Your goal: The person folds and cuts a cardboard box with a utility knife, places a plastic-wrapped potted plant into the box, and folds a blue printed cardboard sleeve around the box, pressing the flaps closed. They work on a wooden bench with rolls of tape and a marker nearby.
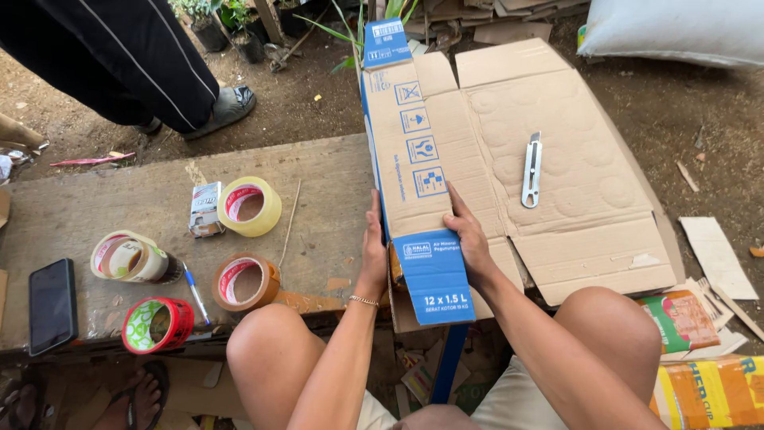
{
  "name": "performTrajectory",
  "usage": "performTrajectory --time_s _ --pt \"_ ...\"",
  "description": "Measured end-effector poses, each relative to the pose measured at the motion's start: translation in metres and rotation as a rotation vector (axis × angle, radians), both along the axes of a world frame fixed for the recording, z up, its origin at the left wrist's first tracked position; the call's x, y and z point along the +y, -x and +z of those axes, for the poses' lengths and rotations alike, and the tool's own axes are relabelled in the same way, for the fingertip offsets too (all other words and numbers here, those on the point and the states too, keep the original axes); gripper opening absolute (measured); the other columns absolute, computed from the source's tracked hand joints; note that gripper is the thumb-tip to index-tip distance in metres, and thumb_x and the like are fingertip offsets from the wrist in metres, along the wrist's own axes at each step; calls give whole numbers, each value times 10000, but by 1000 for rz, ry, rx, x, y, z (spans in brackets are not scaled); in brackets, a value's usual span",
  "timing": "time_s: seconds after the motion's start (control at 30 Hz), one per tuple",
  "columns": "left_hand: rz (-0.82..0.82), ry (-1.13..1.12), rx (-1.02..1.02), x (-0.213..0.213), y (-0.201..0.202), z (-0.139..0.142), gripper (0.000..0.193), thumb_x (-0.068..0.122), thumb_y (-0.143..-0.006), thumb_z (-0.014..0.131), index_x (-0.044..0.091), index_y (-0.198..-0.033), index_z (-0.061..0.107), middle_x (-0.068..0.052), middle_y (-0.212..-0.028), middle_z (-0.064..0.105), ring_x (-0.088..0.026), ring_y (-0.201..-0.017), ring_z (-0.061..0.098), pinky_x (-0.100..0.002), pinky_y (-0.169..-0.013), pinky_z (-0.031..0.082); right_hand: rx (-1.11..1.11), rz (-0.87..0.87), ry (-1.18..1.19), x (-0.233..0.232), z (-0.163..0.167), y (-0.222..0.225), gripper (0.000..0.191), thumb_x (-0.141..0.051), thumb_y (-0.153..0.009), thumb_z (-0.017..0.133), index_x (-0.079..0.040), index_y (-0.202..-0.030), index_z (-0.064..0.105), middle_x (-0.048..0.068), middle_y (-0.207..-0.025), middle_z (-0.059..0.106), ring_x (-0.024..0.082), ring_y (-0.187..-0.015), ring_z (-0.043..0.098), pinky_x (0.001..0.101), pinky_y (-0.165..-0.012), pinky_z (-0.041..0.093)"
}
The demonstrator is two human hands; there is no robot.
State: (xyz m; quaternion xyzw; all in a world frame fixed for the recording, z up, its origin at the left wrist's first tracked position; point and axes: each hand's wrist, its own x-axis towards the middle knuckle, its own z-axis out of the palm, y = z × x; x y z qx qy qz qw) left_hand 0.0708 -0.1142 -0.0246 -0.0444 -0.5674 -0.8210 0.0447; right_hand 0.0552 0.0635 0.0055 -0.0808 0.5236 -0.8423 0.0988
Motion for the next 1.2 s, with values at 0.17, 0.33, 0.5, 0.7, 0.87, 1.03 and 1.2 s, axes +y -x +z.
performTrajectory --time_s 0.17,0.33,0.5,0.7,0.87,1.03,1.2 --pt "-51 -117 0 2 3 3 858 648 -1021 168 84 -1654 41 -131 -1741 117 -268 -1592 159 -391 -1274 165 69 23 50 -3 0 -1 688 -256 -994 341 -43 -1635 213 124 -1691 296 246 -1525 321 368 -1235 249" --pt "-29 36 -33 1 2 13 909 702 -983 130 93 -1650 23 -119 -1740 92 -259 -1591 148 -393 -1272 177 63 -9 -76 -5 -1 -2 723 -465 -1050 249 -51 -1637 163 98 -1695 262 221 -1543 280 379 -1251 230" --pt "19 72 -30 6 4 18 887 669 -1005 190 67 -1647 72 -118 -1745 70 -248 -1595 121 -381 -1265 173 80 -36 -89 -2 -6 -2 748 -454 -1035 329 -30 -1630 171 158 -1681 281 256 -1533 303 398 -1242 245" --pt "110 28 -41 8 0 18 763 474 -1062 328 -24 -1625 200 -243 -1640 374 -297 -1489 412 -375 -1193 345 112 -43 -119 -3 -2 0 812 -212 -887 503 5 -1622 234 237 -1652 347 302 -1511 362 377 -1230 268" --pt "71 125 -124 2 10 17 776 321 -1001 481 -11 -1621 152 -193 -1627 352 -255 -1467 405 -337 -1159 352 -9 31 -147 -2 11 7 867 -188 -838 483 -110 -1642 171 167 -1674 287 278 -1472 385 363 -1182 311" --pt "-57 66 -257 -4 39 29 821 214 -858 560 -43 -1582 273 -303 -1538 479 -367 -1380 494 -366 -1099 421 -23 40 -193 0 14 7 873 -174 -830 460 -145 -1647 156 140 -1687 267 258 -1476 377 353 -1177 314" --pt "279 986 -36 9 69 58 969 320 -849 700 -53 -1550 145 -274 -1633 206 -352 -1525 198 -439 -1210 188 -27 57 -67 -1 7 9 852 -178 -845 445 -134 -1647 162 169 -1694 282 265 -1466 399 361 -1170 336"
